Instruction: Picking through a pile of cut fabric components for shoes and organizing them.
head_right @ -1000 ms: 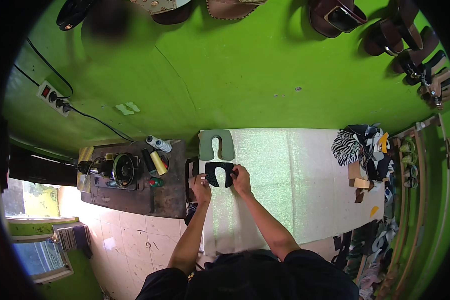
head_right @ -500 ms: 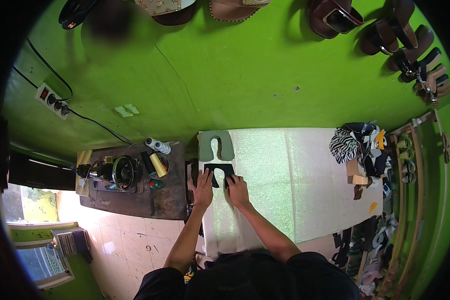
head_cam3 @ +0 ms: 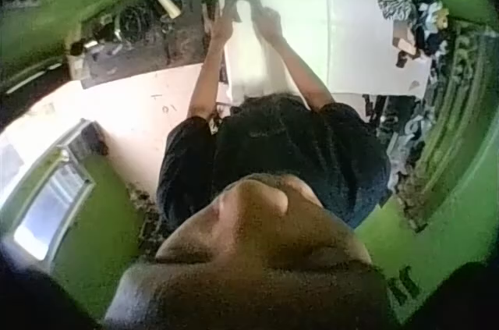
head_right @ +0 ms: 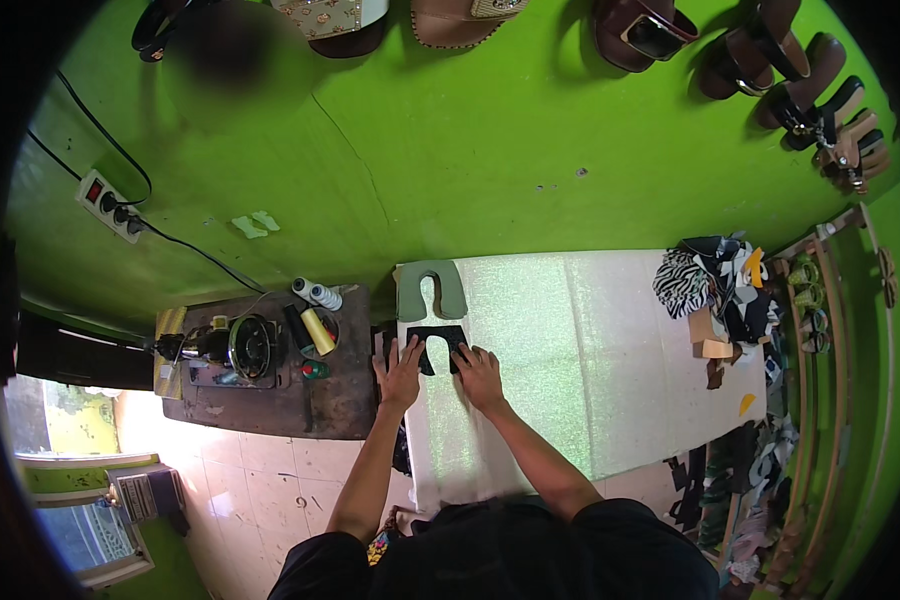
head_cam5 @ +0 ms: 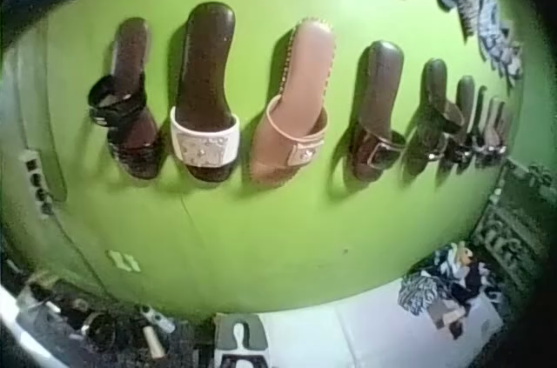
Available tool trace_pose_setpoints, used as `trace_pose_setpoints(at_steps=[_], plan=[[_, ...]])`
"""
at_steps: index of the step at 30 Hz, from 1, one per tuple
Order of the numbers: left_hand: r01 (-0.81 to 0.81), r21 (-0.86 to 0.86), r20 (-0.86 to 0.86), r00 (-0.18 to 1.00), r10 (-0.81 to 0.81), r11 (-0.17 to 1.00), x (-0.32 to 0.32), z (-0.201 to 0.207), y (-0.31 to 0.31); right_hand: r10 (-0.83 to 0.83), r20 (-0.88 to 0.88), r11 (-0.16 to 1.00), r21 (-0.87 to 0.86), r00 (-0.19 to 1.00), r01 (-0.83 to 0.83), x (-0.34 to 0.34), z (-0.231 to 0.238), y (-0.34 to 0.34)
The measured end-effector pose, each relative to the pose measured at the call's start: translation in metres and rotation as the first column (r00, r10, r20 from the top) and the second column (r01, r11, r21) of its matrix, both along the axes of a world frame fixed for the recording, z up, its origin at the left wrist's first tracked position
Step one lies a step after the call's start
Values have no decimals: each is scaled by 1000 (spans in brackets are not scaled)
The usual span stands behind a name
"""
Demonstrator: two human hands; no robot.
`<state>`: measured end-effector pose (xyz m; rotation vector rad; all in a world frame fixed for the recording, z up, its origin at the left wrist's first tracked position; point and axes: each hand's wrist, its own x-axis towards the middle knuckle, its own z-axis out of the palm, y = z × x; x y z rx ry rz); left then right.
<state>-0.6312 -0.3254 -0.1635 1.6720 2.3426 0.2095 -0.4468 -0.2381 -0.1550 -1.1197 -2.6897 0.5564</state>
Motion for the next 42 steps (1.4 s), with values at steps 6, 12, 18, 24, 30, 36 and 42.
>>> trace_pose_setpoints(at_steps=[6, 12, 18, 24, 30, 36, 42], plan=[[15, -91, -85, 996, -23, 996, 2, 12, 4, 16, -14, 990, -138, 1000, -18, 0, 22, 8], [27, 157, 180, 982, -56, 987, 23, 56, -22, -143, -387, 975, -213, 911, 63, 34, 63, -12], [-345, 157, 945, 326, -39, 925, 79, 85, -43, -437, -457, 837, -522, 774, 164, 84, 117, -34], [-292, -29, 998, 43, 43, 956, 156, 137, -31, -619, -545, 744, -638, 566, 199, 160, 146, -50], [-135, -10, 998, 64, 19, 991, 247, 162, -7, -719, -570, 693, -634, 398, 344, 256, 174, -76], [-22, 66, 987, 148, -62, 998, 361, 194, -4, -721, -654, 683, -612, 231, 400, 373, 178, -102], [57, 90, 988, 119, -97, 994, 473, 208, -10, -697, -700, 670, -559, 155, 489, 492, 173, -131]])
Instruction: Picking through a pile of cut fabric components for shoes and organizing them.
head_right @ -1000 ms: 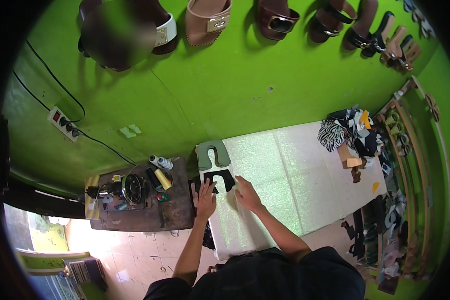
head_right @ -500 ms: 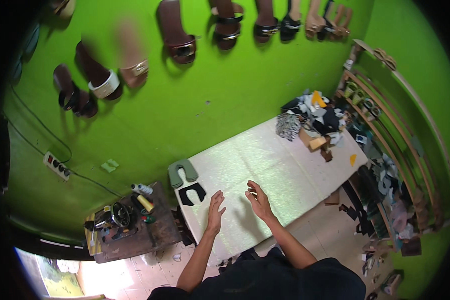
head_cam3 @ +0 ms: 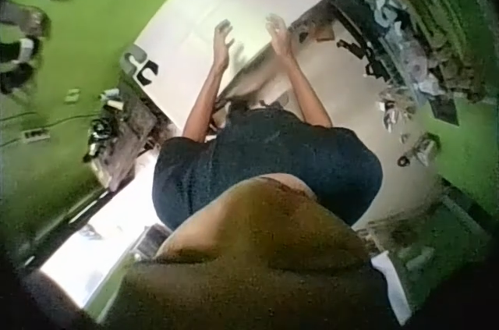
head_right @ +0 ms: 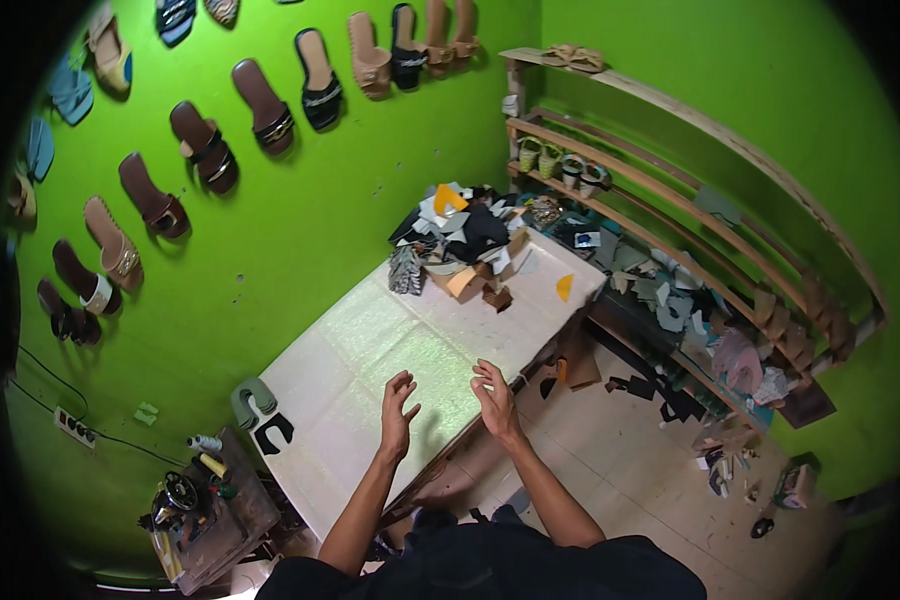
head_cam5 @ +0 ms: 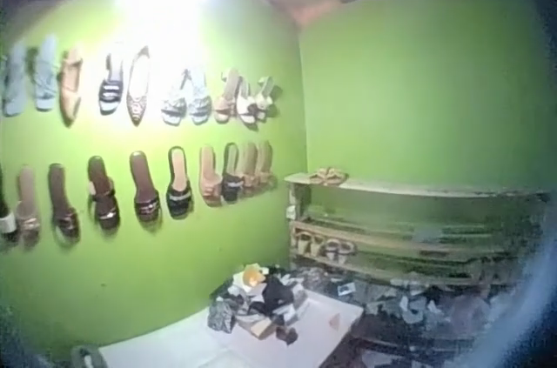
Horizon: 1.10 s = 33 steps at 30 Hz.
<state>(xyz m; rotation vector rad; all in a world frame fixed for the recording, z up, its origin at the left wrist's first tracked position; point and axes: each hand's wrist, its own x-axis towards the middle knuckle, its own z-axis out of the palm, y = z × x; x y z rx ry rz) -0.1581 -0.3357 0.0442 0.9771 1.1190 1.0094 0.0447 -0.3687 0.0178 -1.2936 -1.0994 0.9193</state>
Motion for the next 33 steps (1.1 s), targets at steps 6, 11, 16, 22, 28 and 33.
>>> trace_pose_setpoints(at_steps=[6, 11, 16, 22, 28, 33], plan=[[103, 5, 22, 994, -104, 995, 85, 6, 1, -66, -17, 997, 36, 998, 67, 79, 1, -8], [134, 5, 14, 991, -134, 991, 128, 5, 17, -86, -38, 994, 65, 996, 88, 118, -4, 7], [124, 6, 9, 992, -124, 992, 155, 3, 48, -67, -25, 997, 33, 997, 68, 144, -10, 39], [92, 10, 86, 992, -92, 996, 181, -8, 112, -43, 82, 998, 56, 996, 39, 170, -10, 113], [80, -2, 95, 992, -80, 997, 193, -1, 189, -16, 149, 1000, -16, 989, 18, 183, 8, 189], [55, -3, 67, 996, -55, 998, 201, -1, 233, 10, 178, 1000, -23, 984, -6, 193, 5, 241]])
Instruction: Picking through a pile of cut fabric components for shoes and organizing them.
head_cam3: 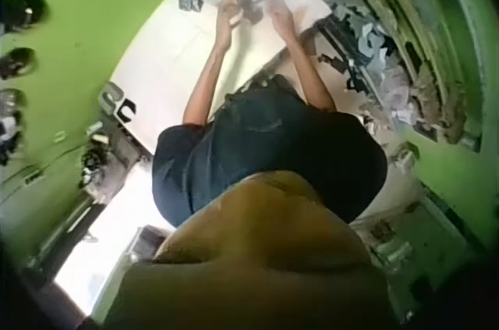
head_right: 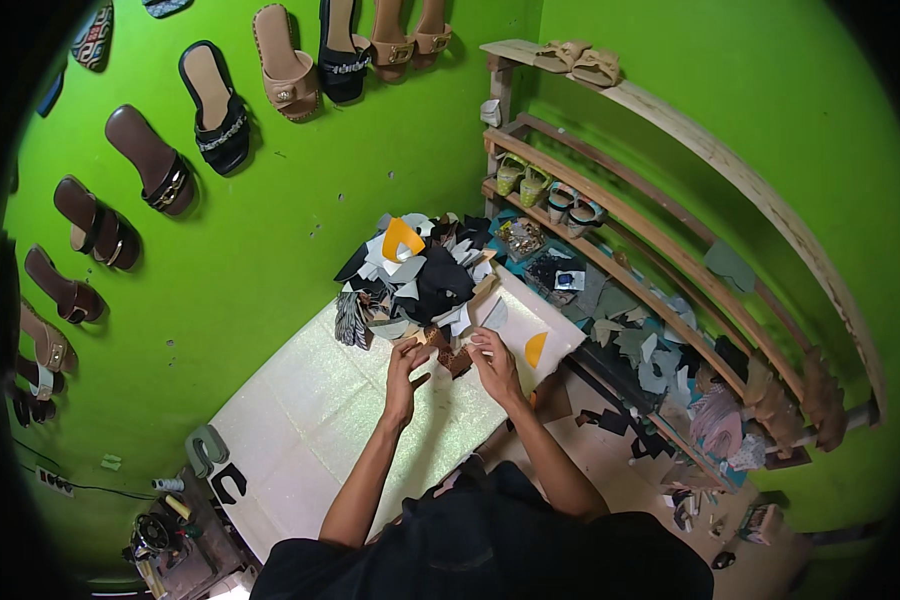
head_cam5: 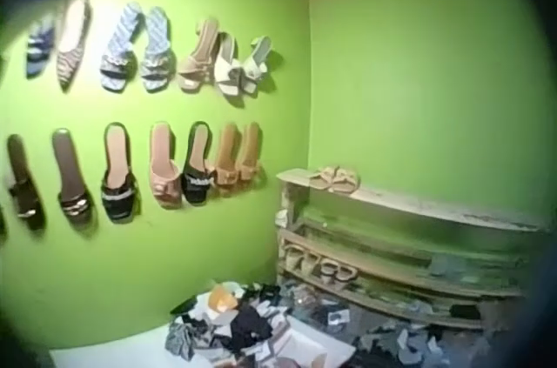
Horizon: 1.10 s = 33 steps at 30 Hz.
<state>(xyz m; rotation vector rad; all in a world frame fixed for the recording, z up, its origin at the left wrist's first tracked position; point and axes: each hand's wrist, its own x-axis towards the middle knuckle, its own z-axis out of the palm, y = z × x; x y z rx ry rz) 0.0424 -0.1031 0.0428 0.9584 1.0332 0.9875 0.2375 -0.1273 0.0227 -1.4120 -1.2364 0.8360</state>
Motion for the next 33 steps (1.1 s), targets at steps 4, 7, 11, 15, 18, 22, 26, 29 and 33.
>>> trace_pose_setpoints(at_steps=[4, 7, 11, 15, 18, 22, 26, 29, 33], plan=[[-31, -44, -17, 999, 31, 999, 7, -5, 25, 18, -1, 999, -40, 1000, -18, 7, -10, 37], [-61, -57, -16, 998, 60, 996, 16, -17, 45, 41, 11, 998, -50, 999, -41, 10, -18, 65], [-157, -90, -24, 988, 155, 984, 32, -31, 72, 99, -1, 993, -69, 995, -99, 17, -29, 105], [-250, 24, -28, 968, 251, 968, 49, -49, 104, 142, 119, 989, 12, 983, -144, 28, -42, 146], [-318, 76, -115, 939, 325, 945, 61, -51, 119, 161, 333, 979, 63, 929, -192, 35, -36, 170], [-204, 359, -518, 768, 376, 911, 70, -53, 137, 125, 610, 954, 142, 782, -264, 39, -34, 198], [-47, 476, -700, 584, 411, 878, 82, -53, 146, 105, 688, 945, 155, 718, -287, 39, -42, 222], [-46, 459, -725, 559, 404, 887, 87, -53, 148, 62, 760, 940, 173, 647, -294, 41, -51, 232], [-49, 421, -780, 490, 389, 906, 90, -50, 148, 49, 776, 936, 184, 629, -299, 47, -58, 232]])
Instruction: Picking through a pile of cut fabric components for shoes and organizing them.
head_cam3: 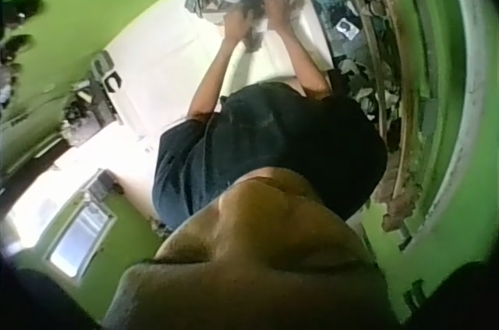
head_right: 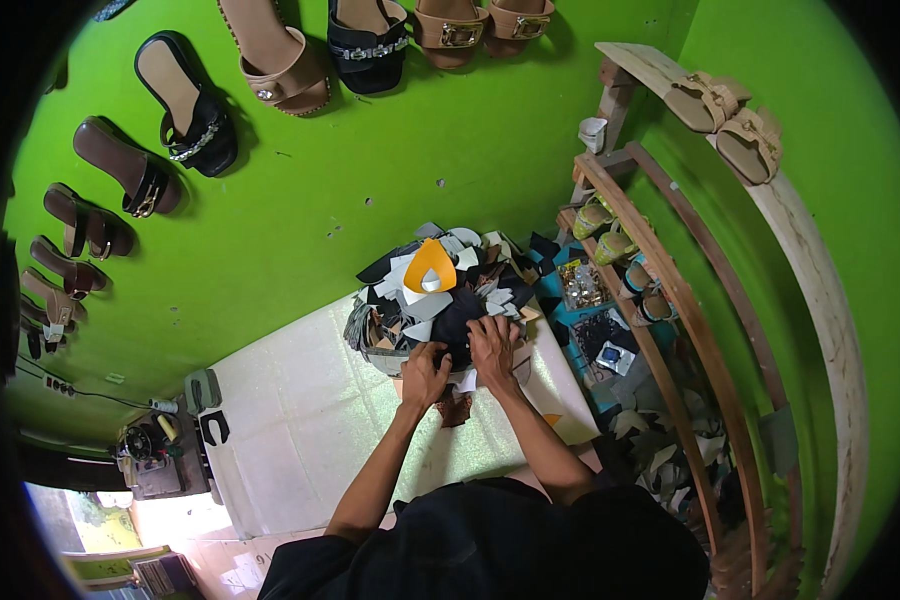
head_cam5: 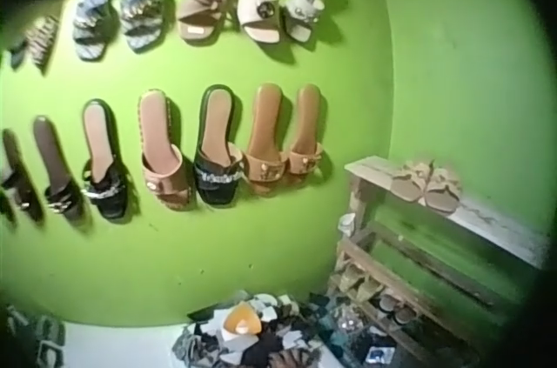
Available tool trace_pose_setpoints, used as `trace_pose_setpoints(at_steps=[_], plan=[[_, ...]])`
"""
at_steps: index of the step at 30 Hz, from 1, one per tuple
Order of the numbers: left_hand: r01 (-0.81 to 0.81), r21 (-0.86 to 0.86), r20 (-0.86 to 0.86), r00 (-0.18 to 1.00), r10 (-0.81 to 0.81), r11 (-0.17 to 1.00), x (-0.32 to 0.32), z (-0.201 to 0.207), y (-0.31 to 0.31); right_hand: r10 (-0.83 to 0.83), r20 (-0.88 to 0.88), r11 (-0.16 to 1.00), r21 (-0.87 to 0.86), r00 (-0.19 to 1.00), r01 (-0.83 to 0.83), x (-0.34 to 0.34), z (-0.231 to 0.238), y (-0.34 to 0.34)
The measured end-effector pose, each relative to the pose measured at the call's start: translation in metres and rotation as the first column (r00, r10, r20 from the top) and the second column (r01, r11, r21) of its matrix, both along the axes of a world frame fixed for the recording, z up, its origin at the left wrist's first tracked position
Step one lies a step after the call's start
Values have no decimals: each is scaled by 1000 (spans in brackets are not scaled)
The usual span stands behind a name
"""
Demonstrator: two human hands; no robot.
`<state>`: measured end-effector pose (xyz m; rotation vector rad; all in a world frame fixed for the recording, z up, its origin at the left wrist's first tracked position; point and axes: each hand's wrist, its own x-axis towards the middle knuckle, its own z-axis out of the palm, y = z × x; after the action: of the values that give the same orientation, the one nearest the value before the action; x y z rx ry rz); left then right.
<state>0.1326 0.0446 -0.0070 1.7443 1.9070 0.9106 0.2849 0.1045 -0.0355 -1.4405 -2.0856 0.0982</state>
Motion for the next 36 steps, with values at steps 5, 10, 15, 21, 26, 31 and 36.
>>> trace_pose_setpoints(at_steps=[5, 10, 15, 21, 26, 31, 36], plan=[[-6, 6, 161, 987, 5, 1000, -2, -1, 5, 3, -99, 994, -112, 995, -14, -2, 12, -8], [-90, -328, 620, 731, 286, 940, 12, 17, 14, 35, -189, 999, 29, 981, -30, -6, 30, -22], [-110, -327, 757, 564, 330, 938, 10, 12, 13, 134, -280, 991, 13, 950, -136, -11, 42, -39], [-174, -240, 726, 621, 296, 955, -3, -3, 3, 288, -421, 952, 31, 860, -304, -13, 42, -52], [-70, -103, 592, 797, 118, 992, -26, 37, -9, 11, -688, 953, -212, 725, -215, 0, 45, -46], [73, -8, 696, 717, -47, 997, -53, 78, -15, -28, -721, 893, -330, 692, -307, 7, 40, -28], [183, -73, 897, 442, -16, 980, -60, 131, -27, -168, -860, 660, -461, 482, -593, 0, 49, -21]])
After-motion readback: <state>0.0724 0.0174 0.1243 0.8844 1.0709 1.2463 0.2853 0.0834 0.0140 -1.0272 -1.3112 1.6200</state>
